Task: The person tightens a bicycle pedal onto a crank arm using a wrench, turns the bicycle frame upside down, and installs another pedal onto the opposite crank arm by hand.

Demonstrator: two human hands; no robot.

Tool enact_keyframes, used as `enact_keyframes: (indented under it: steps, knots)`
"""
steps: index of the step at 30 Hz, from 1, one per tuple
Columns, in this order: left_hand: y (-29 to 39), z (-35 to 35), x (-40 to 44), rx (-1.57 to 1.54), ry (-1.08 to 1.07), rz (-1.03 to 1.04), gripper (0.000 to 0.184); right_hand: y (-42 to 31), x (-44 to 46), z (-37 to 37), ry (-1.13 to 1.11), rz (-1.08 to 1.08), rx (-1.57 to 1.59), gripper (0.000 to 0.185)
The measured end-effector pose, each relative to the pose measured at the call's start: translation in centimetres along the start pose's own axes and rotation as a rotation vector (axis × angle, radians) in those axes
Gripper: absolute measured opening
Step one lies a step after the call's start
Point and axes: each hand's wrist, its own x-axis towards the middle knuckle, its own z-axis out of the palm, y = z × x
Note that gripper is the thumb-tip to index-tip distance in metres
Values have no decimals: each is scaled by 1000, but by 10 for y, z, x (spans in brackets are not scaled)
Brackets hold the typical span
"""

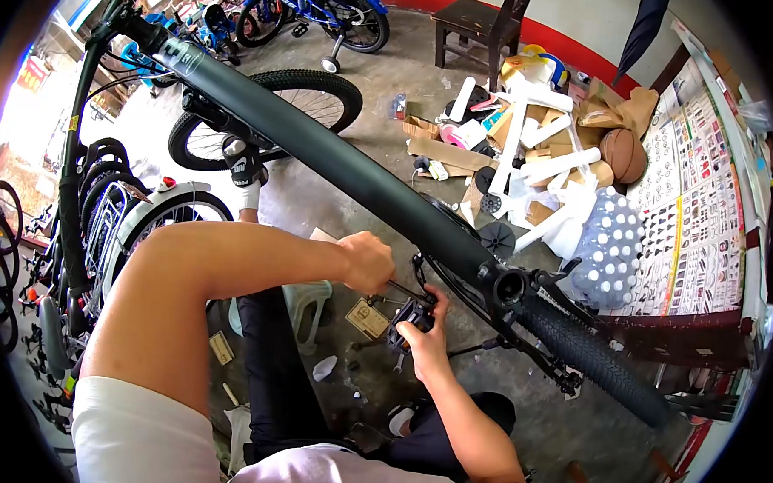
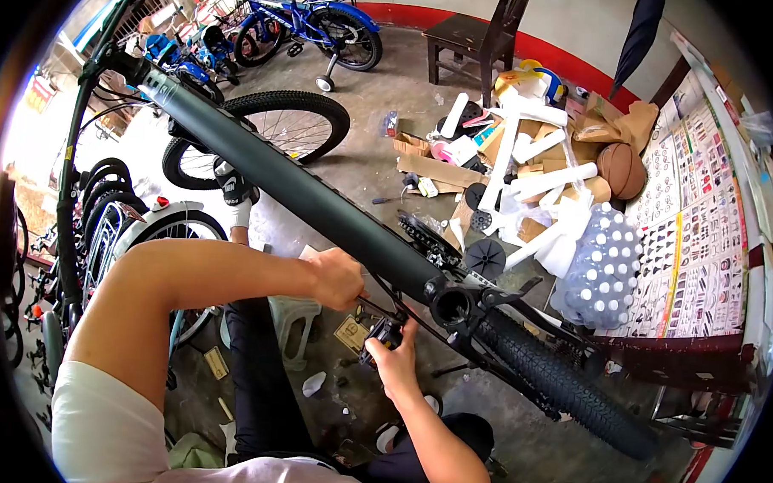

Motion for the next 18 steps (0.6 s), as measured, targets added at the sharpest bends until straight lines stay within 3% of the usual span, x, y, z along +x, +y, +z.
enact_keyframes:
  steps: [10, 15, 17, 18]
  knots:
    - [-10, 19, 8, -22, 76, 101, 26, -10, -4, 1, -21, -13, -16, 78]
    - [-11, 22, 3, -88, 100, 83, 25, -16, -7, 6, -8, 102, 39, 73]
    - [-9, 11, -3, -8, 228, 106, 27, -14, -6, 4, -30, 111, -2, 69]
    - [-8, 23, 1, -204, 332, 157, 29, -21, -12, 5, -35, 115, -58, 69]
